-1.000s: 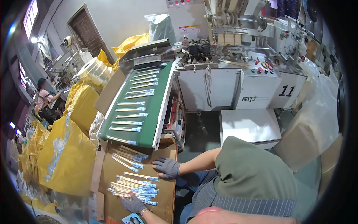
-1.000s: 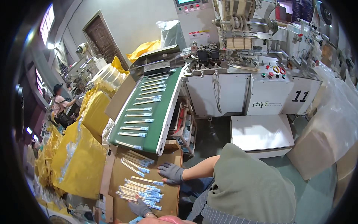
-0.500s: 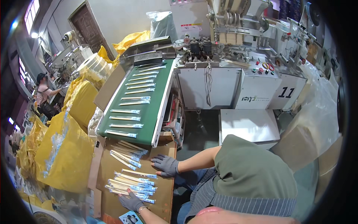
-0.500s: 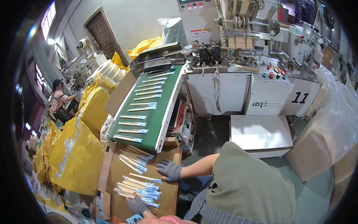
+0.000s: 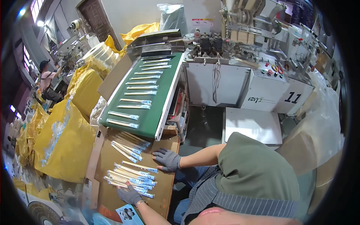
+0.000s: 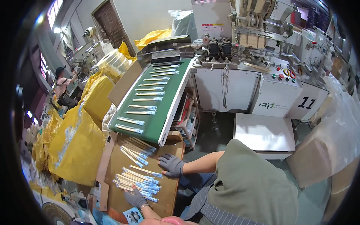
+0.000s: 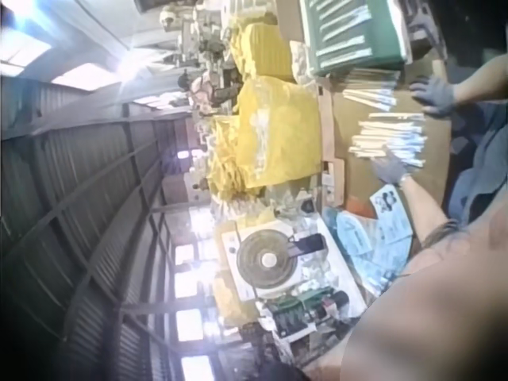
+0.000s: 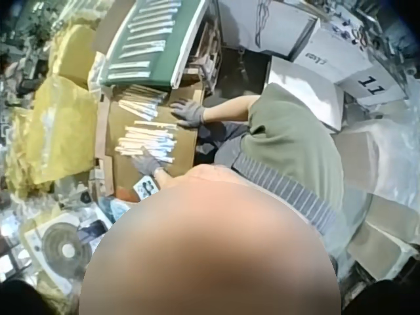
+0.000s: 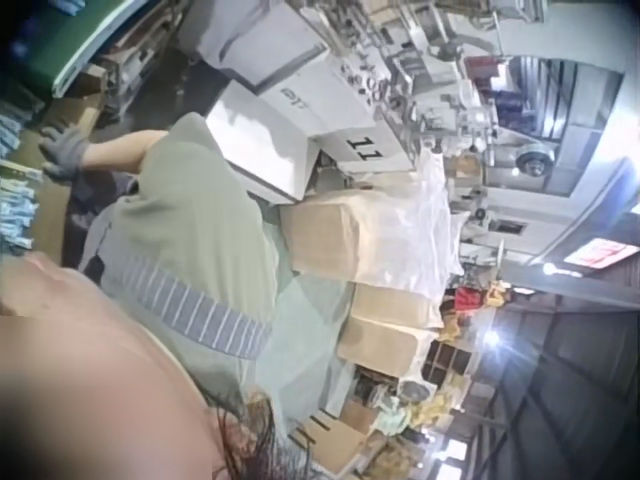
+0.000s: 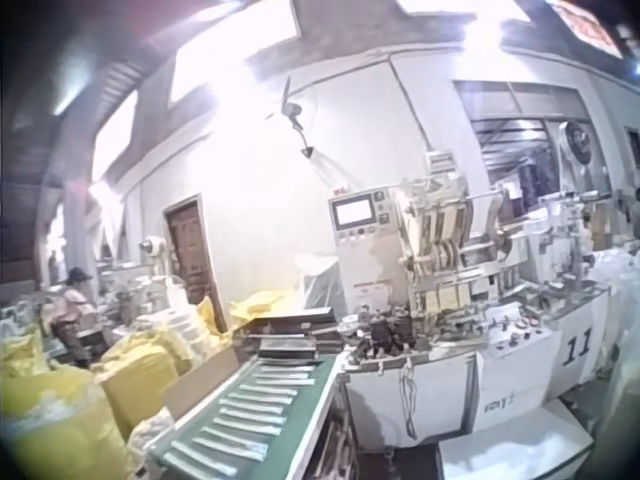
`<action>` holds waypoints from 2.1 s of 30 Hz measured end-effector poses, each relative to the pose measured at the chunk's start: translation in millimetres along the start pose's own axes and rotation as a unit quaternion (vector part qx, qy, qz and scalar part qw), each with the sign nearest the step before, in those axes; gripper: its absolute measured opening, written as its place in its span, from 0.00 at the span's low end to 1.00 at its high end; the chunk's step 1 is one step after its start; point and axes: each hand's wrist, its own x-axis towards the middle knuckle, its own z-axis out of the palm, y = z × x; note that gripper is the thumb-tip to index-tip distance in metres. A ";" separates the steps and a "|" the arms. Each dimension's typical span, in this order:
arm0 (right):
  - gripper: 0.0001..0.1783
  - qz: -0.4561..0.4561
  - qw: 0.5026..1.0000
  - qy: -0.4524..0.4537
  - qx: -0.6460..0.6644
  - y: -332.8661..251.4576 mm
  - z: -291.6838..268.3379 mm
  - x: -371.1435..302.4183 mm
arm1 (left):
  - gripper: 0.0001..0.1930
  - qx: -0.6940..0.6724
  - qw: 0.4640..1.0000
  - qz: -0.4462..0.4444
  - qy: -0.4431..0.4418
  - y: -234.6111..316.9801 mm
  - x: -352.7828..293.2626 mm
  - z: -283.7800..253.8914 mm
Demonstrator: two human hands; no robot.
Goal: Gather bundles of sticks from a production machine, place them into plastic bags, and then pack the bags into cardboard boxes.
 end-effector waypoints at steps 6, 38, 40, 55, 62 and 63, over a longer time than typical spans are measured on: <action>0.30 -0.004 1.000 0.004 -0.020 -1.4 -1.1 -0.1 | 0.35 -0.003 1.000 0.004 0.009 1.9 -0.8 -2.0; 0.31 -0.001 1.000 0.005 0.000 -3.4 -4.7 1.4 | 0.35 -0.004 1.000 0.011 0.013 4.3 -1.4 -2.6; 0.31 0.001 1.000 0.006 -0.008 -3.8 -6.0 0.4 | 0.35 -0.003 1.000 0.010 0.010 6.7 -1.9 -3.4; 0.28 -0.071 0.985 0.024 0.158 -3.1 -17.6 3.2 | 0.32 -0.037 0.999 0.010 -0.010 12.0 1.1 -12.9; 0.30 -0.175 0.969 0.171 0.037 46.2 -128.7 120.6 | 0.33 -0.047 0.999 0.018 -0.001 22.1 -5.8 -19.3; 0.30 -0.112 0.971 0.210 0.015 76.3 -135.6 145.9 | 0.33 -0.049 0.999 0.022 0.002 21.6 -5.6 -20.1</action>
